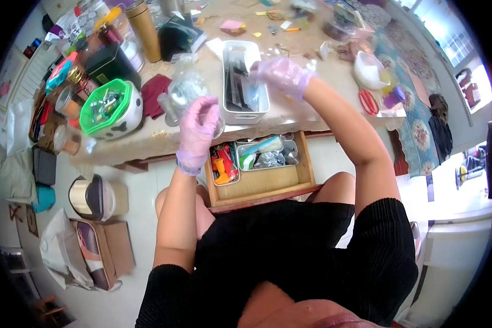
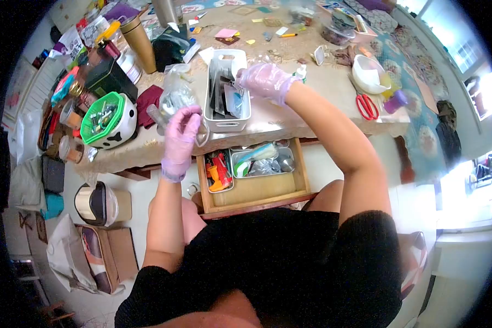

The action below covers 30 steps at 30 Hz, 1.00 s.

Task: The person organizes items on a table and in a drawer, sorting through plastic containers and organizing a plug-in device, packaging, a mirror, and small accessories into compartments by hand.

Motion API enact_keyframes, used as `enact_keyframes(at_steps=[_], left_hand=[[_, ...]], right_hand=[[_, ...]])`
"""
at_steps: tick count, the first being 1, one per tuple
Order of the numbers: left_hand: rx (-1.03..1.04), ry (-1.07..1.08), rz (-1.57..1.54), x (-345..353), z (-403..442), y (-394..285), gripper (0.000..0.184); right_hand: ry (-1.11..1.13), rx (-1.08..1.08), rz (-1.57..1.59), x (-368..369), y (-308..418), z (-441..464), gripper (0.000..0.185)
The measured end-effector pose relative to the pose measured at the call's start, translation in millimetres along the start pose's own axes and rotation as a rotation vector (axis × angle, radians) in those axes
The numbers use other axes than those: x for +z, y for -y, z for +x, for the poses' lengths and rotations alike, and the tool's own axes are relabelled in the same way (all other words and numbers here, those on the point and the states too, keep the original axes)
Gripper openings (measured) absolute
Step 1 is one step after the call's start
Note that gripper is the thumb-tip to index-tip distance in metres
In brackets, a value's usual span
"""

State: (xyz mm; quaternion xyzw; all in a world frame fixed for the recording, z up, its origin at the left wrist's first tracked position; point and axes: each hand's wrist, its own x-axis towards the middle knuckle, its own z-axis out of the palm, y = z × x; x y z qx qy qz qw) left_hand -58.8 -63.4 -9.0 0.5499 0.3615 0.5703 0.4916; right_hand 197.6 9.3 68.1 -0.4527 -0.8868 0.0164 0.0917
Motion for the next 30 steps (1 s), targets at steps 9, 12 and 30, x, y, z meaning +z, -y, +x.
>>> enact_keyframes(at_steps=[9,12,30], left_hand=[[0.124,0.093,0.155,12,4,15,0.066],[-0.035,0.124,-0.165,30,-17,-12,0.082],[-0.735,0.106,-0.558,50,-177,-27,0.054]], right_hand=[[-0.284,-0.287,-0.224,5,6,-52,0.02],[-0.456,-0.156,-0.244,-18,49,-96,0.019],[-0.572,0.598,0.617,2,130,-262,0.05]])
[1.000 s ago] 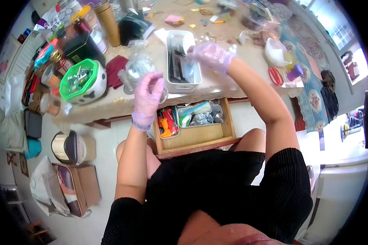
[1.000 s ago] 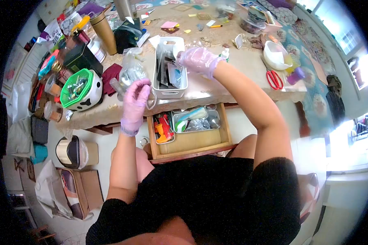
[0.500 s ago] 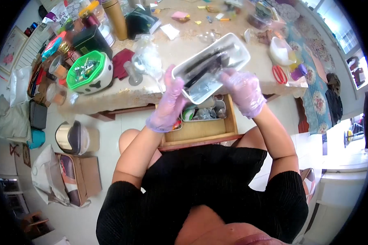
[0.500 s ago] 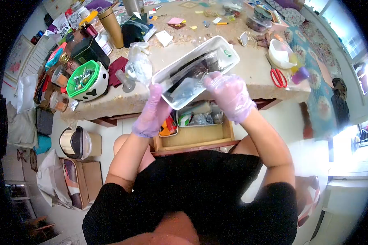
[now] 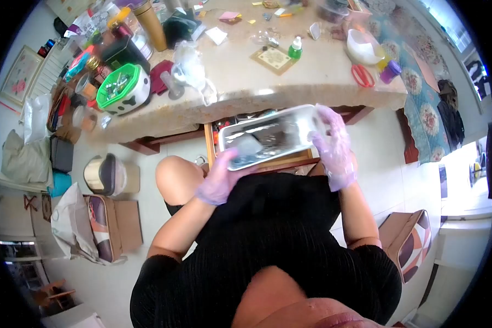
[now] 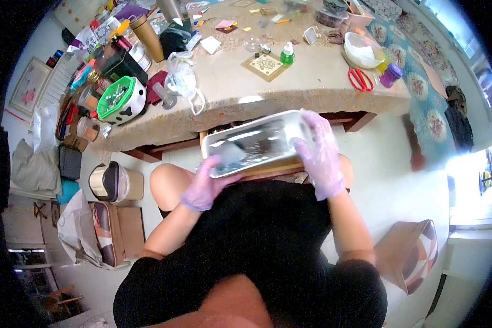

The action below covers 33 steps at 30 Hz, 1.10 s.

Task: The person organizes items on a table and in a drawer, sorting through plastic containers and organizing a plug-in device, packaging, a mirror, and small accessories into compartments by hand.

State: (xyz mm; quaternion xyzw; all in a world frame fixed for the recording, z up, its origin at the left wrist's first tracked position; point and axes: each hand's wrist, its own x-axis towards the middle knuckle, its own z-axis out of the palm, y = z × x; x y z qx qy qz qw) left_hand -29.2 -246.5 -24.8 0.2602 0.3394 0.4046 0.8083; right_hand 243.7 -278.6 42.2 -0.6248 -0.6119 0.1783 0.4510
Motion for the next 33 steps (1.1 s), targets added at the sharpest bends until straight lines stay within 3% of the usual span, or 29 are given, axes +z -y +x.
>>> enact_keyframes(at_steps=[2,4,5,8,10,11,12,14,15,18,20,25,27,28,29,32,33], left_hand=[[-0.008,-0.062,0.043,11,3,7,0.055],[-0.026,-0.017,0.005,-10,10,4,0.055],[-0.058,0.027,-0.027,-25,12,3,0.056],[-0.135,-0.033,0.035,-51,26,16,0.054],[-0.174,-0.079,0.15,-63,37,23,0.05],[-0.179,-0.088,0.149,-91,56,34,0.05],[0.014,0.049,0.474,-136,82,55,0.048],[0.158,0.185,0.86,-191,120,81,0.045],[0.112,0.139,0.93,-196,123,80,0.045],[0.01,0.016,1.075,-152,114,53,0.048],[-0.352,-0.12,0.936,-119,114,42,0.05],[-0.294,-0.131,1.115,-128,136,65,0.049],[-0.275,-0.141,1.411,-138,153,75,0.041],[-0.092,0.121,1.952,-134,148,71,0.036],[-0.091,0.118,1.951,-132,152,73,0.036],[-0.017,0.374,2.308,-131,157,82,0.021],[-0.083,0.351,2.177,-136,154,85,0.018]], right_hand=[[-0.014,0.067,0.162,27,-41,-8,0.06],[0.059,0.271,0.56,41,-67,-14,0.074],[0.166,0.429,0.641,37,-46,-18,0.073],[0.286,0.312,0.422,48,-79,-17,0.068],[0.466,0.552,0.413,57,-99,-10,0.062],[0.473,0.559,0.417,66,-115,-7,0.062],[0.416,0.487,0.288,76,-133,-7,0.059],[0.374,0.356,-0.071,84,-157,-6,0.054],[0.393,0.284,-0.297,87,-164,-5,0.052],[0.442,0.498,-0.238,101,-161,8,0.049],[0.279,0.252,-0.454,112,-183,9,0.035],[0.453,0.36,-0.64,119,-182,20,0.029],[0.532,0.414,-0.689,118,-178,24,0.032],[0.566,0.379,-0.74,117,-179,27,0.028],[0.598,0.343,-0.79,115,-180,31,0.025],[0.598,0.42,-0.791,114,-183,40,0.017],[0.753,0.366,-0.88,115,-183,39,0.015]])
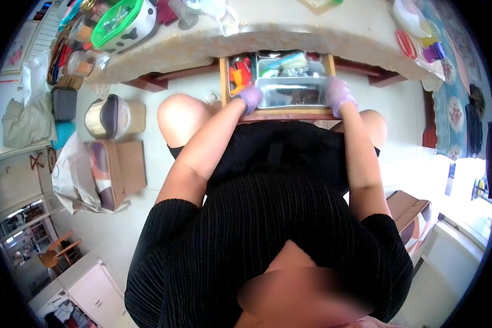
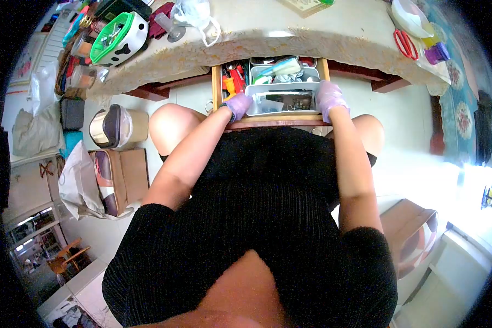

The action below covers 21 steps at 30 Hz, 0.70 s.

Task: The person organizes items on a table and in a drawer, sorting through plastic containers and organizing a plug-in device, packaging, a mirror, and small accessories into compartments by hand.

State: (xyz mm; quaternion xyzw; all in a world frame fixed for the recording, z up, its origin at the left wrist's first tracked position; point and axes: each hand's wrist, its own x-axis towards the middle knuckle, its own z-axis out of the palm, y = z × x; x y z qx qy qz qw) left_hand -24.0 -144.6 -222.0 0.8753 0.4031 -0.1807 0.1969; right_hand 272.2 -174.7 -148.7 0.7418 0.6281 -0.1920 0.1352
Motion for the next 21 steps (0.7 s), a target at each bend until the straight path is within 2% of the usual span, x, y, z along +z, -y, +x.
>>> enact_keyframes(at_steps=[1,2,3,4,6,7,8,10,13,14,18,20,21], left_hand=[[0.018,0.105,0.117,38,28,25,0.018],[0.048,0.207,0.231,76,56,50,0.017],[-0.05,0.039,0.052,86,63,51,0.02],[0.008,0.115,0.125,12,24,6,0.027],[-0.129,0.038,-0.122,8,19,0,0.039],[-0.301,-0.015,-0.432,-5,7,-6,0.047],[-0.454,-0.036,-0.573,-2,10,-7,0.054],[-0.501,-0.04,-0.546,-29,-12,-19,0.057],[-0.487,-0.02,-0.406,-63,-34,-29,0.057],[-0.485,-0.029,-0.405,-62,-33,-25,0.057],[-0.44,-0.082,-0.365,-43,-18,-25,0.038],[-0.447,-0.06,-0.313,-27,-5,-25,0.034],[-0.447,-0.069,-0.313,-20,-1,-25,0.034]], right_hand=[[0.089,-0.059,-0.141,-5,0,-2,0.014],[0.084,-0.071,-0.189,-20,11,-12,0.018],[-0.034,0.064,-0.049,-22,21,-17,0.017],[-0.06,-0.032,-0.127,0,12,1,0.02],[0.043,0.025,-0.123,-18,27,-13,0.025],[0.051,-0.009,-0.186,-30,34,-27,0.024],[-0.071,0.019,-0.129,-13,31,-18,0.019],[-0.163,0.003,-0.1,-1,26,-17,0.019],[-0.107,0.071,-0.147,2,28,-14,0.022],[-0.116,0.073,-0.148,1,27,-14,0.022],[-0.164,0.052,-0.094,4,23,-8,0.018],[-0.123,0.081,-0.081,4,25,-3,0.018],[-0.207,0.054,-0.085,18,19,4,0.021]])
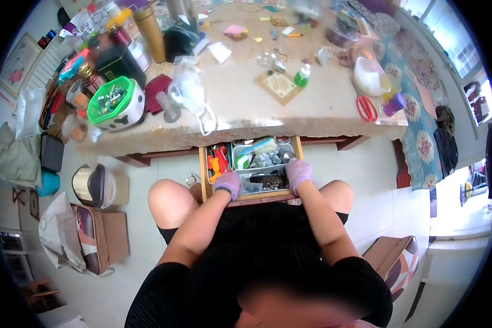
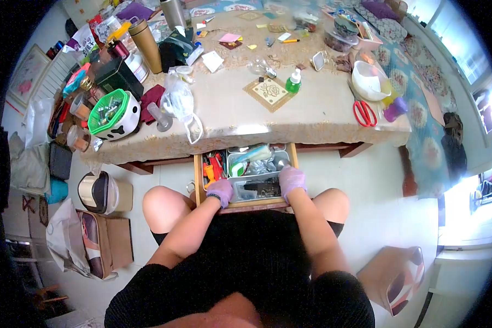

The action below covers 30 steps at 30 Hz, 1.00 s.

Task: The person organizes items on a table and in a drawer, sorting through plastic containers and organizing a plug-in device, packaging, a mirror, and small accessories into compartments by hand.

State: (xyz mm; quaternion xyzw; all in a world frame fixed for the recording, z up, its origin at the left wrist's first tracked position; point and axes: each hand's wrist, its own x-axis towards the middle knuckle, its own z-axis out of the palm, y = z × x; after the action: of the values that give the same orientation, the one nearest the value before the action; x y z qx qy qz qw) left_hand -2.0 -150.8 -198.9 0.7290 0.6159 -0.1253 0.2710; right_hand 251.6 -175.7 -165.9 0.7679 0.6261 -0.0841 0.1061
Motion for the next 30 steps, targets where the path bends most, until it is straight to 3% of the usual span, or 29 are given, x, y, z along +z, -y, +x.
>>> enact_keyframes(at_steps=[7,12,15,16,18,19,20,21,22,23,25,27,29,30], left_hand=[[0.066,-0.064,0.014,-6,-10,-7,0.022],[0.12,-0.055,0.031,-1,-9,-4,0.021],[0.088,-0.027,0.024,-4,-4,-5,0.024],[0.094,-0.028,0.037,-8,-9,-7,0.021],[0.192,-0.01,0.081,-43,-38,-21,0.02],[0.279,0.007,0.115,-62,-54,-28,0.02],[0.286,-0.001,0.009,-76,-62,-33,0.022],[0.291,0.009,0.012,-92,-68,-37,0.022],[0.399,0.031,-0.019,-108,-72,-39,0.024],[0.504,0.051,-0.053,-120,-77,-40,0.026],[0.592,0.022,-0.138,-138,-78,-39,0.027],[0.678,0.002,-0.227,-154,-82,-37,0.027],[0.701,-0.005,-0.259,-172,-86,-37,0.028],[0.722,-0.01,-0.269,-181,-87,-39,0.026]], right_hand=[[0.015,-0.026,-0.031,-1,1,11,0.019],[0.188,-0.124,-0.189,8,15,17,0.016],[0.284,-0.193,-0.282,-67,19,-4,0.017],[0.139,-0.236,-0.249,-71,6,1,0.015],[0.097,-0.292,-0.244,-144,-13,-5,0.013],[-0.189,-0.317,-0.417,-158,-24,0,0.009],[-0.214,-0.226,-0.275,-185,-36,6,0.008],[-0.345,-0.499,-0.325,-200,-61,19,0.007],[-0.135,-0.478,-0.111,-222,-64,35,0.012],[-0.13,-0.476,-0.111,-235,-67,40,0.012],[0.138,-0.223,0.338,-260,-69,47,0.021],[0.192,-0.211,0.339,-276,-68,53,0.023],[-0.139,-0.125,0.384,-274,-87,87,0.026],[-0.272,-0.08,0.562,-272,-97,106,0.03]])
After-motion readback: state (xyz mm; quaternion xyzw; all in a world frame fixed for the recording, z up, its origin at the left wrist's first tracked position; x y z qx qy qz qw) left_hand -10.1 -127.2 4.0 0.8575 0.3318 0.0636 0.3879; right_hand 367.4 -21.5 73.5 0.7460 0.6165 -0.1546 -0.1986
